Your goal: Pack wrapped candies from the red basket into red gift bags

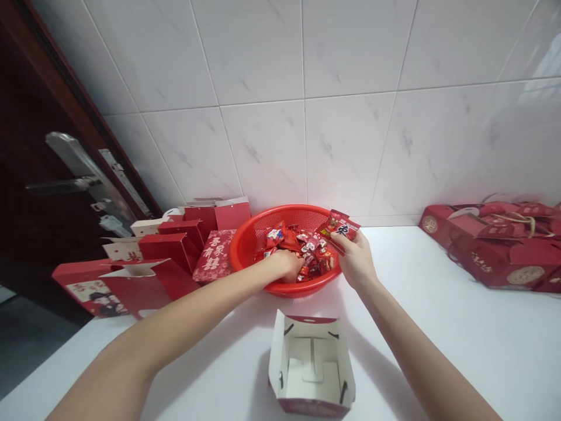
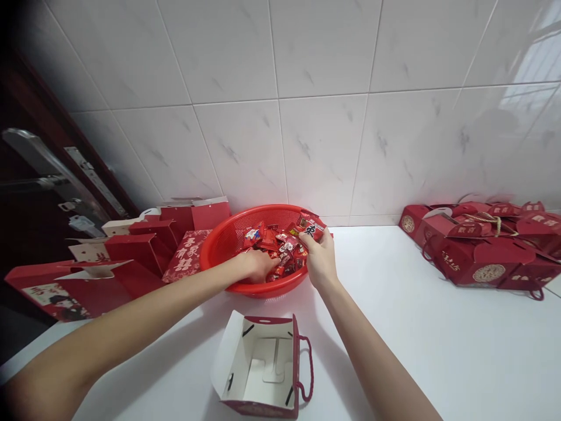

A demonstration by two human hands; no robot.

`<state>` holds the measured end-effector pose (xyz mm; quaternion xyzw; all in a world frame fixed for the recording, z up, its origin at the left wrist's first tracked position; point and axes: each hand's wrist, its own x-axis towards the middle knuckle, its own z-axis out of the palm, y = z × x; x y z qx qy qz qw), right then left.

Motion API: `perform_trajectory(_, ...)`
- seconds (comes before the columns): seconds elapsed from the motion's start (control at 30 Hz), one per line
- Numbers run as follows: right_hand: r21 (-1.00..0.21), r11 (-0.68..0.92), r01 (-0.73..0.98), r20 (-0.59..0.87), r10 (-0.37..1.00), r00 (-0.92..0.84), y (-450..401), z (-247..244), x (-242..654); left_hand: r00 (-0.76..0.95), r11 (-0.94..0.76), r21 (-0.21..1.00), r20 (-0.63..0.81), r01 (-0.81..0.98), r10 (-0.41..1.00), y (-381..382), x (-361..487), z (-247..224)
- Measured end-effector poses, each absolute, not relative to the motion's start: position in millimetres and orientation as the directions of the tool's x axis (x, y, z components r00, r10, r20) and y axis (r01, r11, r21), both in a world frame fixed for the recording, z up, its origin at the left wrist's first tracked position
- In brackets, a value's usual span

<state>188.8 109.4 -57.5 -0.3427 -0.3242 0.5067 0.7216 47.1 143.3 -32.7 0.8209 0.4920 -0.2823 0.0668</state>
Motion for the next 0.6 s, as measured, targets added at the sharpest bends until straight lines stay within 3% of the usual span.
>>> perform_trajectory(0.3, -0.828, 0.258, -0.497, 0.137, 0.954, 0.268, 108.8, -57.1, 189.0, 0.5, -0.573, 0.004, -0.495, 0.819, 0.711, 166.9, 27.3, -35.8)
perform_trajectory(0.43, -0.837, 0.255, -0.485, 0.134, 0.953, 0.27, 108.5, -56.6, 188.8, 0.535, -0.469, 0.258, -0.383, 0.845, 0.753, 179.6, 6.9, -34.1)
perform_trajectory(0.6, -0.837, 0.264, -0.479, 0.156, 0.954, 0.255, 108.8, -58.1, 189.3, 0.496, -0.333, 0.624, -0.1, 0.706, 0.863, 197.1, -5.2, -40.3)
